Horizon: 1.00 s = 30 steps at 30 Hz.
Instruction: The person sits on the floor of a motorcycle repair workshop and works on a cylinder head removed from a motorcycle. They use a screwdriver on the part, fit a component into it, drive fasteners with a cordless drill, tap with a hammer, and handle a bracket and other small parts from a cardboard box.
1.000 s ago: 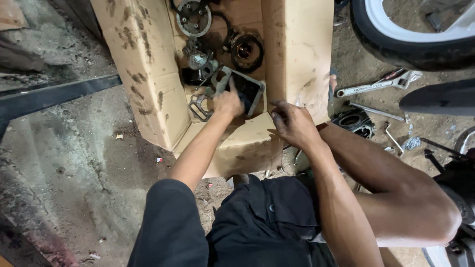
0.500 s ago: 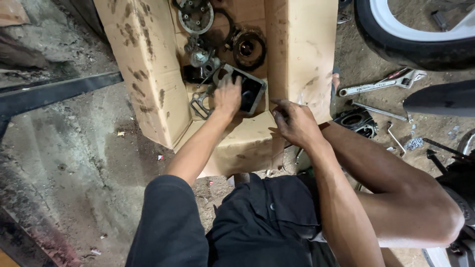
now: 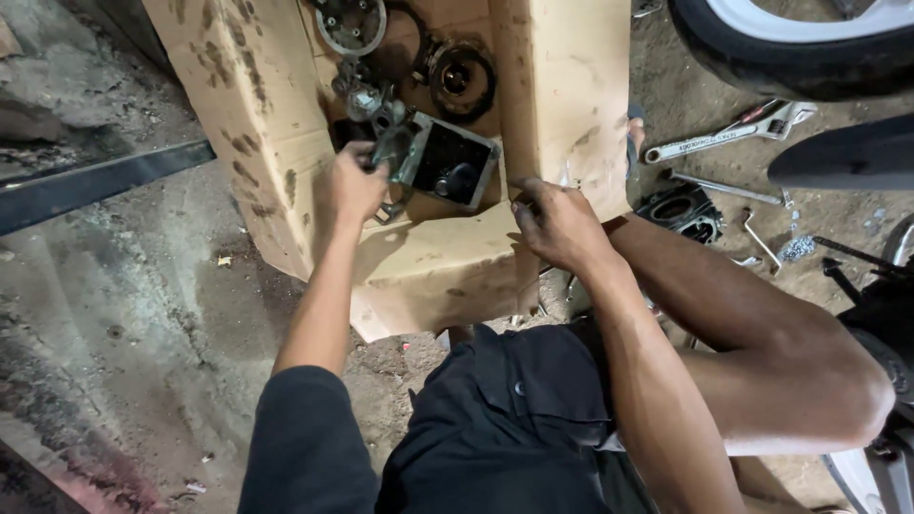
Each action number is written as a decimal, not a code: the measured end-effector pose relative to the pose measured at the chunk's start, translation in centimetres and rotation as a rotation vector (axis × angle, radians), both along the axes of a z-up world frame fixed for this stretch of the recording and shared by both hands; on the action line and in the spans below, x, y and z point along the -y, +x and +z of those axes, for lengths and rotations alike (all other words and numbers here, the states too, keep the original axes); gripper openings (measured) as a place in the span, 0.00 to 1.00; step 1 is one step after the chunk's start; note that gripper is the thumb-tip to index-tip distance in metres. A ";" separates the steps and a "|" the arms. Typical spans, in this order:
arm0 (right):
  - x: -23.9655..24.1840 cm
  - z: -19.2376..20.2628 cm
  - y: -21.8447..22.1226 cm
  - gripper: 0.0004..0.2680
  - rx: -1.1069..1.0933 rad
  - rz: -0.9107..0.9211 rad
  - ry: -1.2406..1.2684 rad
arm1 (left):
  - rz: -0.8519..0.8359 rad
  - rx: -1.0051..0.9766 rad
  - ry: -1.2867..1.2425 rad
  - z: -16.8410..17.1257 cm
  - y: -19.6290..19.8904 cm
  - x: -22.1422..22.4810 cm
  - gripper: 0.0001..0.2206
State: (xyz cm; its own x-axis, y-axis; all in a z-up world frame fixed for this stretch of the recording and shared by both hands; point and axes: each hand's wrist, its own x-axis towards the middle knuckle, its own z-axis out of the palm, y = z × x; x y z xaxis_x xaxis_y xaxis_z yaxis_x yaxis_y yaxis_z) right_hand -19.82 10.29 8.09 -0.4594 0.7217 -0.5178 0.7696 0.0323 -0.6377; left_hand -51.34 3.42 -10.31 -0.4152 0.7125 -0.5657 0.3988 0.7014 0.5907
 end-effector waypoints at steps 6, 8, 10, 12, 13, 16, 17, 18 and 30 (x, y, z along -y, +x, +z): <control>0.2 0.0 0.1 0.13 0.002 0.015 0.021 | -0.113 -0.083 -0.226 2.4 -0.3 1.4 0.16; 0.0 0.7 -0.2 0.13 0.001 -0.002 0.010 | -0.170 -0.103 -0.286 0.2 -1.3 2.2 0.17; -0.1 0.7 0.0 0.14 -0.006 0.007 0.003 | -0.204 -0.117 -0.312 1.3 -1.0 1.8 0.17; -0.1 0.9 0.0 0.15 -0.014 0.014 0.000 | -0.239 -0.133 -0.335 2.0 -0.9 1.6 0.16; -0.2 1.1 -0.1 0.15 -0.007 0.016 -0.005 | -0.261 -0.109 -0.344 2.3 -1.0 1.7 0.17; -0.1 0.8 0.1 0.15 -0.006 0.012 -0.010 | -0.333 -0.067 -0.410 4.5 -0.3 1.0 0.18; -0.1 0.6 0.2 0.15 -0.012 0.008 -0.009 | -0.382 -0.047 -0.466 5.5 0.1 0.6 0.19; 0.0 0.5 0.2 0.15 -0.012 0.007 -0.011 | -0.382 -0.046 -0.468 4.5 0.2 0.8 0.19; -0.2 0.2 0.3 0.12 -0.007 0.000 -0.005 | -0.858 -0.332 -0.591 -6.0 0.4 2.4 0.16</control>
State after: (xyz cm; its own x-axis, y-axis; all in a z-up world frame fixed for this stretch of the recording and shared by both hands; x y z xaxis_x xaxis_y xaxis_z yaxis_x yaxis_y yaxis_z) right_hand -19.57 10.46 8.33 -0.4634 0.7187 -0.5184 0.7651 0.0293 -0.6433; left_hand -50.93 1.02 -16.27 -0.1051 0.4899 -0.8654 0.9675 0.2516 0.0249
